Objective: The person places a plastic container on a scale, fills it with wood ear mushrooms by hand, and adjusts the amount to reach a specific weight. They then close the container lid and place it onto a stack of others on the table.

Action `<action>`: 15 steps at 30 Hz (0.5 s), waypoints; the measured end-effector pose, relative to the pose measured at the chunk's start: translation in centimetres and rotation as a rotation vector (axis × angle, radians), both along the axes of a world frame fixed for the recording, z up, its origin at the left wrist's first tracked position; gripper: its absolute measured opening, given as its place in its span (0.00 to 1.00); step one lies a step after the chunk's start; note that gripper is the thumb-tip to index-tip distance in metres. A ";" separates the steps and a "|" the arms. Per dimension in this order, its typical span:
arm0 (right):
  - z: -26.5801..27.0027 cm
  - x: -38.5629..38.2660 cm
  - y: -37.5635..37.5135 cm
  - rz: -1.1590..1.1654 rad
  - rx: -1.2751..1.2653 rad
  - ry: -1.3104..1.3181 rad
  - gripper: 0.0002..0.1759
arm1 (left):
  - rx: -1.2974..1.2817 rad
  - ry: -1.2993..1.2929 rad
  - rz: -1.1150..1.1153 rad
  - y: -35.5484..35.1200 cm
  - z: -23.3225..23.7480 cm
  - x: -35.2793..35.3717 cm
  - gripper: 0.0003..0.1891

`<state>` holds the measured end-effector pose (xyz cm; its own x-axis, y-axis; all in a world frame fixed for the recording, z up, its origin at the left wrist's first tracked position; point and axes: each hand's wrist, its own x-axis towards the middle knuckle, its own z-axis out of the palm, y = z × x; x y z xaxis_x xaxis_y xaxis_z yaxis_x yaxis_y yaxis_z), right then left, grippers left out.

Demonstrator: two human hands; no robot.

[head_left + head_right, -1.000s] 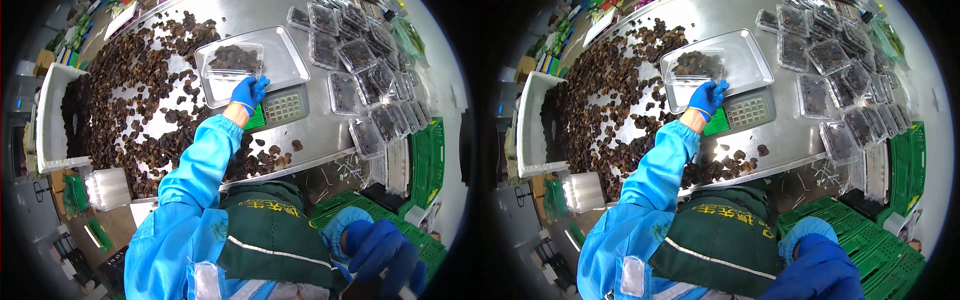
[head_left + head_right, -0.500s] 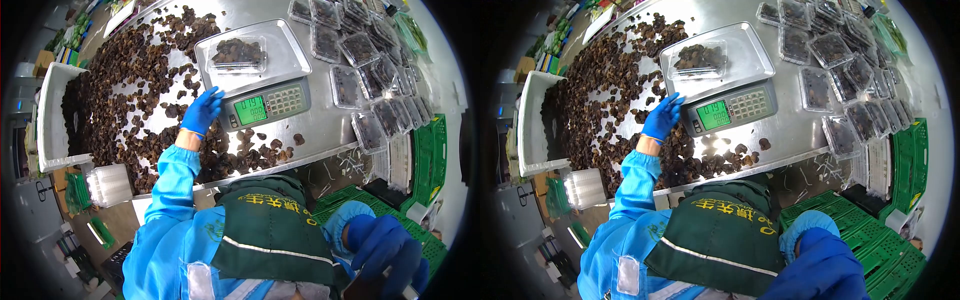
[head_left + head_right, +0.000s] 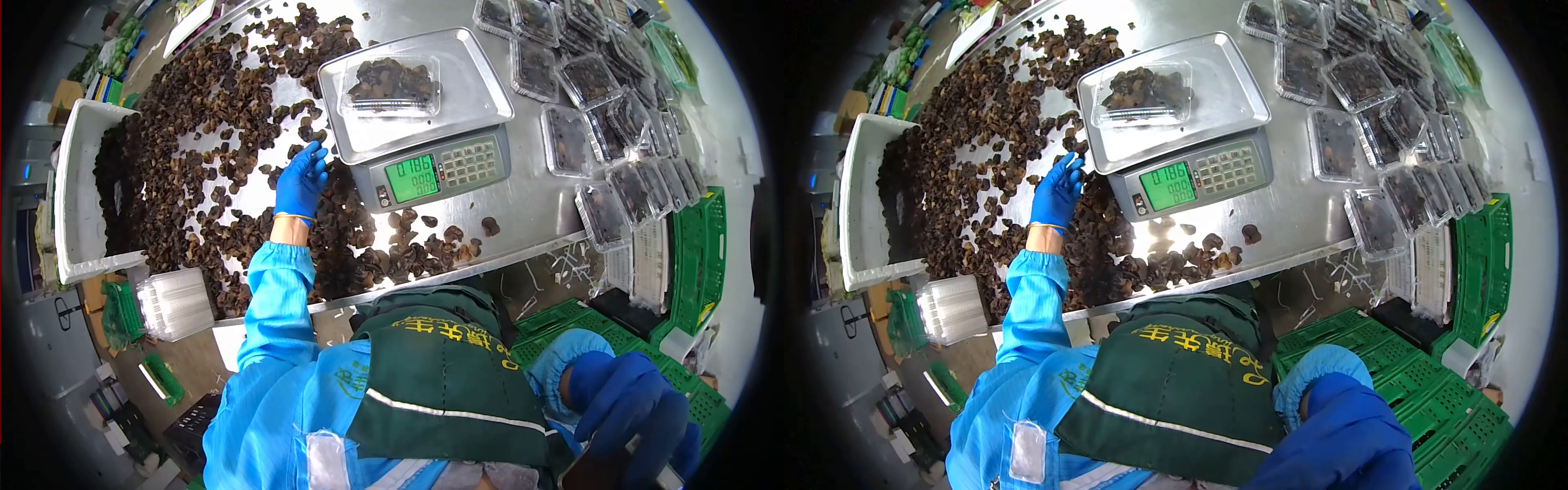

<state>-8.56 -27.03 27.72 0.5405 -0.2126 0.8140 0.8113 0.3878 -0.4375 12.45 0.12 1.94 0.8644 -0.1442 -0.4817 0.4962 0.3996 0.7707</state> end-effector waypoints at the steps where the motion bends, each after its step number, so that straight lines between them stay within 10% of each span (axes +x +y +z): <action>1: 0.1 0.1 0.3 0.000 -0.001 0.005 0.17 | 0.132 -0.071 0.004 -0.1 0.1 -0.3 0.15; 10: -0.3 -0.3 0.1 -0.138 0.055 -0.106 0.19 | 0.518 -0.233 0.019 1.2 -2.0 -1.1 0.16; 15: 2.2 -5.6 -4.8 0.054 -0.202 0.285 0.19 | 0.528 -0.302 0.011 0.1 -0.6 0.6 0.17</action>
